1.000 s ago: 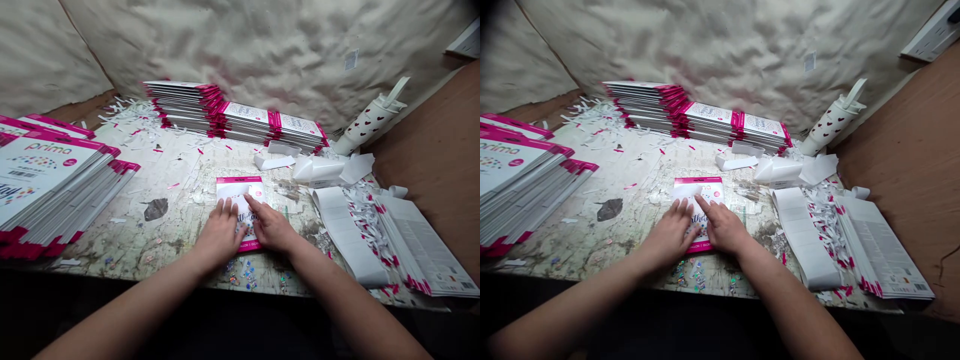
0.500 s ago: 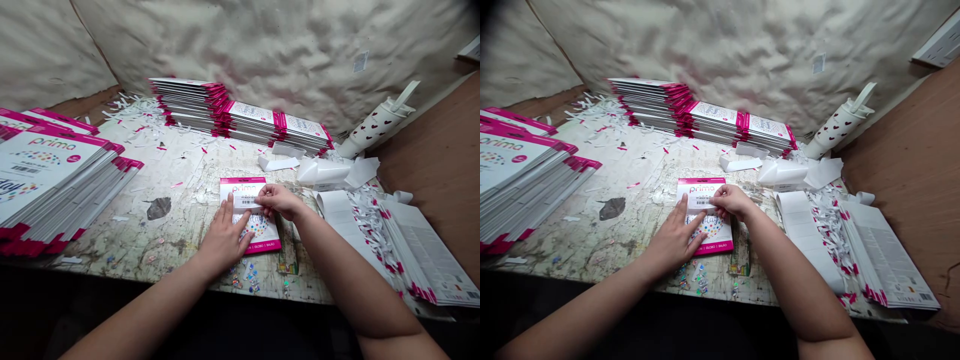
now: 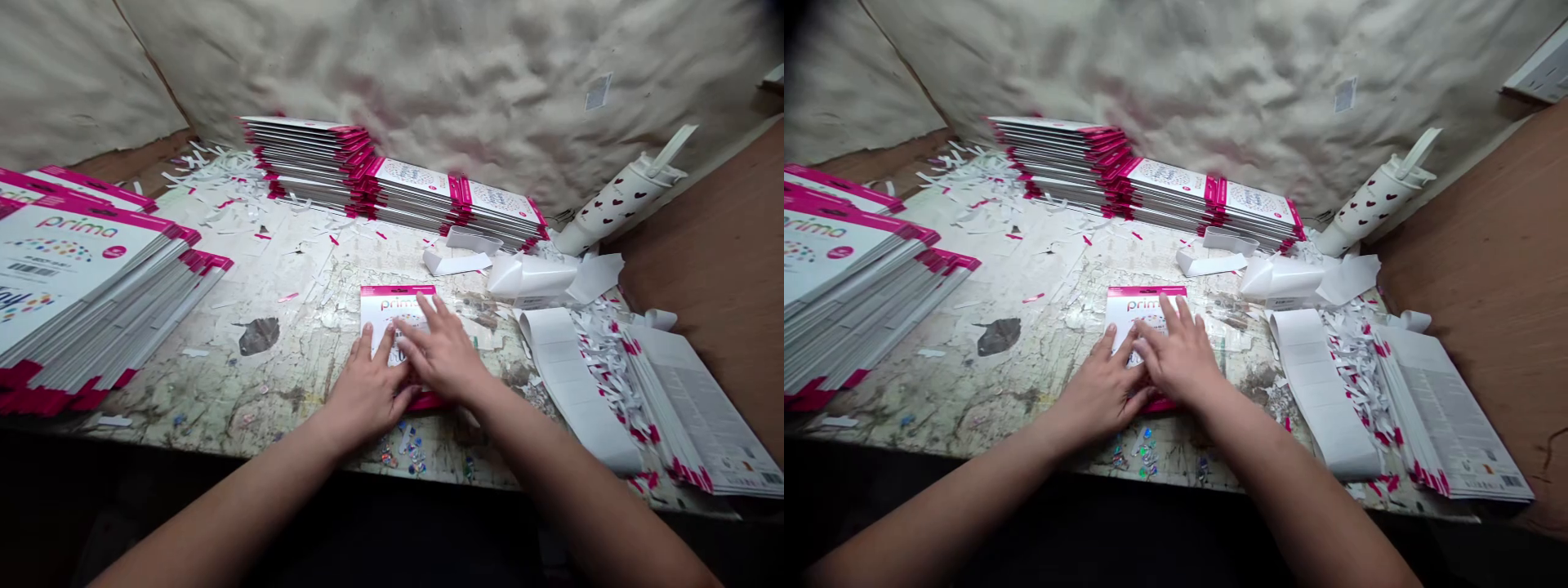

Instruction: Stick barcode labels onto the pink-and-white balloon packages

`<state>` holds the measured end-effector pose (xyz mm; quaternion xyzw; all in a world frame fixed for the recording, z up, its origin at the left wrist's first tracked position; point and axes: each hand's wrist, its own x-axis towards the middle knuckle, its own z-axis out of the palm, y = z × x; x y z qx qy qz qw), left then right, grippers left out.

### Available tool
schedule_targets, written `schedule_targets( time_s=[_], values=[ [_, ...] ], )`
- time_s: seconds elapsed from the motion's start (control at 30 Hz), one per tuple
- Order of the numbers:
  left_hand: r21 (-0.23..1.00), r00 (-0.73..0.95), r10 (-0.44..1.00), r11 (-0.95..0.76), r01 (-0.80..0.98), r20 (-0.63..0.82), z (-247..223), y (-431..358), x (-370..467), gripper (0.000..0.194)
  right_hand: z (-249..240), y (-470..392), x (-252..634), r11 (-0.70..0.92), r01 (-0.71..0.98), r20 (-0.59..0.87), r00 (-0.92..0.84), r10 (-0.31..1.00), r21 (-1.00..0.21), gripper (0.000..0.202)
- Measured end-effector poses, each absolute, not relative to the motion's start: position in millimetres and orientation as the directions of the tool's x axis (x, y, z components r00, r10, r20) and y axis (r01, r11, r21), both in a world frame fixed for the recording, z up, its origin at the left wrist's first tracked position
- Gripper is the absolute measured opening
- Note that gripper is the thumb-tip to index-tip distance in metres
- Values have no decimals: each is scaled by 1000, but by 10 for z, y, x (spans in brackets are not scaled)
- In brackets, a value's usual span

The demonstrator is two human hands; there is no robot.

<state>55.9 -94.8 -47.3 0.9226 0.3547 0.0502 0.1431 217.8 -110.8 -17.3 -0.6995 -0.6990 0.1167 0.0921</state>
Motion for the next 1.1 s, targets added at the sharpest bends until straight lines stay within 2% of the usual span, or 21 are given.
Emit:
schedule_targets(
  time_s=[0.07, 0.13, 0.23, 0.3, 0.37, 0.43, 0.5, 0.57, 0.6, 0.67, 0.7, 0.77, 0.8, 0.83, 0.87, 0.93, 1.0, 1.1],
  values=[
    [315, 748, 664, -705, 635, -23, -450, -929, 525, 48, -293, -1250, 2204, -34, 959, -121, 0, 993, -282, 49],
    [350, 758, 651, -700, 622, -45, -436, -892, 476, 51, -417, -1350, 2290, -184, 955, -152, 151, 977, -233, 59],
    [369, 606, 793, -547, 751, -57, -451, -837, 412, 61, -548, -1433, 2408, -299, 930, -114, 281, 953, -215, 69],
    [379, 435, 900, -387, 841, -45, -464, -822, 395, 65, -586, -1462, 2427, -272, 912, -86, 258, 962, -307, 66],
    [497, 364, 931, -297, 815, -40, -433, -814, 387, 64, -576, -1482, 2412, -229, 844, -43, 238, 970, -485, 61],
    [757, 378, 923, -194, 623, -74, -324, -776, 360, 63, -512, -1492, 2406, -176, 636, -12, 253, 967, -751, 57],
    [946, 468, 873, -25, 323, -137, -145, -687, 309, 60, -398, -1486, 2429, -115, 251, -53, 240, 969, -961, 52],
    [986, 623, 768, 64, 156, -148, 57, -580, 267, 56, -262, -1458, 2464, -122, -119, -138, 133, 981, -985, 48],
    [986, 666, 736, 15, 165, -123, 148, -547, 263, 54, -197, -1435, 2472, -154, -225, -175, 76, 982, -962, 46],
    [916, 623, 782, -241, 321, -12, 283, -576, 311, 53, -88, -1370, 2436, -204, -303, -232, 59, 971, -931, 42],
    [809, 572, 816, -388, 441, 80, 321, -643, 361, 56, -44, -1333, 2387, -207, -321, -253, 106, 962, -924, 40],
    [483, 523, 806, -587, 649, 277, 339, -838, 496, 68, 32, -1262, 2239, -168, -367, -264, 231, 936, -915, 39],
    [322, 579, 751, -659, 679, 317, 329, -930, 562, 72, 71, -1234, 2153, -133, -393, -251, 267, 930, -910, 40],
    [178, 617, 706, -696, 696, 348, 319, -998, 610, 67, 113, -1215, 2073, -88, -418, -219, 277, 935, -904, 41],
    [60, 649, 669, -712, 700, 363, 320, -1030, 627, 63, 155, -1203, 2005, -39, -441, -169, 260, 951, -897, 41],
    [-89, 667, 633, -696, 713, 394, 380, -974, 517, 56, 228, -1197, 1933, 20, -463, -58, 152, 987, -886, 45],
    [-149, 625, 651, -632, 761, 430, 524, -780, 188, 55, 254, -1201, 1949, 15, -435, 3, 27, 1000, -900, 50],
    [-194, 440, 764, -397, 897, 471, 789, -344, -620, 57, 155, -1202, 2061, -63, -321, -53, -40, 998, -945, 53]
  ],
)
